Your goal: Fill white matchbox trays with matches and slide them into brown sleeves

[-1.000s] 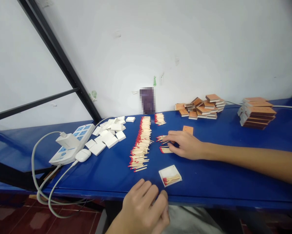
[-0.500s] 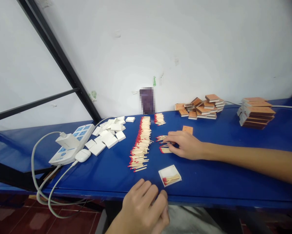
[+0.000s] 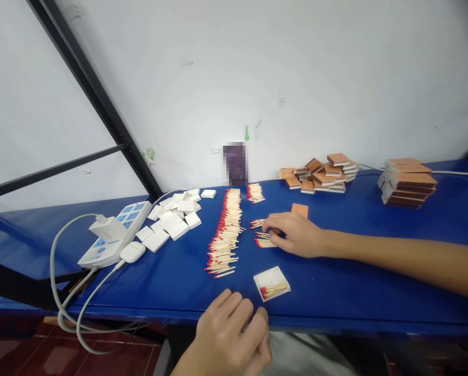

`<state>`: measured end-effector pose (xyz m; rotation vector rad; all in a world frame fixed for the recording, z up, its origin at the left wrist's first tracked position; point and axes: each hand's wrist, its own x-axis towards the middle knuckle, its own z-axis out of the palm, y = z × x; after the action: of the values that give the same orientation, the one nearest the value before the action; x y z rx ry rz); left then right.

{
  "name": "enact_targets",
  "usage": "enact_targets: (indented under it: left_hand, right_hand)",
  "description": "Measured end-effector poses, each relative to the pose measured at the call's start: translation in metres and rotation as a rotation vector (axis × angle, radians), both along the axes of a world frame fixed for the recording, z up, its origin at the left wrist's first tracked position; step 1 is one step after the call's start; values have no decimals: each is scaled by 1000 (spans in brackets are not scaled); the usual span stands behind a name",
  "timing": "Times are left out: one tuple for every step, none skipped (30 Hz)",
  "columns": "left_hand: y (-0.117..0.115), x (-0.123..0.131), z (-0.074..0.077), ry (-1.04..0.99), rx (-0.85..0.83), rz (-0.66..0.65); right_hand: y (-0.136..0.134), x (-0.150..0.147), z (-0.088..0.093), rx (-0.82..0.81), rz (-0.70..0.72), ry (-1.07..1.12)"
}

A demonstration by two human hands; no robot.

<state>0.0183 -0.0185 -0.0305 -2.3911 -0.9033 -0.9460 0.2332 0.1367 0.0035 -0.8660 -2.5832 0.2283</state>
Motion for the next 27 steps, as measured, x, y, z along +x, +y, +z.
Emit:
enact_targets:
  left_hand:
    - [0, 0, 0, 1, -1, -1]
    - [0, 0, 0, 3, 0, -1]
    - [0, 0, 0, 5, -1, -2]
    - [0, 1, 0, 6, 2, -2]
    - [0, 1, 0, 6, 4, -2]
    - [-1, 0, 0, 7, 4, -1]
    - [-1, 0, 0, 8, 2, 2]
    - [-1, 0, 1, 9, 3, 2]
    - [-1, 0, 1, 9, 2, 2]
    - [-1, 0, 1, 10, 1, 2]
    - [-2, -1, 1, 9, 0, 1]
    - [-2, -1, 0, 6, 1, -1]
    - [-2, -1, 0, 5, -1, -2]
    - [-2, -1, 0, 5, -4, -2]
    - [-1, -1, 0, 4, -4, -1]
    - [-1, 0, 0, 2, -2, 1]
    - [-1, 0, 0, 1, 0, 2]
    - [-1, 0, 0, 1, 2, 2]
    - [-1, 0, 1, 1, 3, 1]
    - [-1, 0, 1, 1, 4, -2]
    - [0, 0, 1, 2, 1, -2]
    - [0, 0, 1, 5, -2, -3]
    - [0, 0, 2, 6, -1, -3]
    - [-1, 0, 2, 5, 1, -2]
    - [-1, 0, 2, 4, 4, -2]
    - [-1, 0, 2, 5, 3, -1]
    - [-1, 1, 2, 6, 2, 0]
  right_hand:
    - [0, 0, 1, -4, -12, -2]
    - [-1, -1, 1, -12, -21, -6]
    - [-1, -1, 2, -20, -29, -10]
    - [-1, -1, 2, -26, -37, -11]
    - [-1, -1, 2, -30, -39, -13]
    - [0, 0, 2, -31, -34, -13]
    - [1, 0, 1, -29, -24, -14]
    - [1, 1, 1, -26, -12, -15]
    - [2, 2, 0, -24, -3, -18]
    - [3, 2, -1, -23, 4, -22]
    - [3, 3, -1, -25, 6, -29]
    - [3, 2, -1, -26, 2, -36]
    - [3, 2, -1, -30, -4, -43]
    - [2, 1, 0, -33, -12, -45]
    - [2, 1, 1, -35, -23, -45]
    - [1, 0, 2, -37, -33, -42]
    - [1, -1, 2, -40, -44, -38]
    - [0, -1, 3, -44, -51, -34]
    - [0, -1, 3, -50, -51, -32]
    - [0, -1, 3, -53, -45, -29]
    - [1, 0, 3, -55, -34, -26]
    - [1, 0, 2, -53, -19, -24]
    - [1, 1, 2, -48, -5, -21]
    - [2, 1, 2, -42, 5, -22]
    - [2, 2, 2, -37, 10, -26]
    - [2, 2, 2, -34, 14, -32]
    - [2, 2, 2, -32, 20, -39]
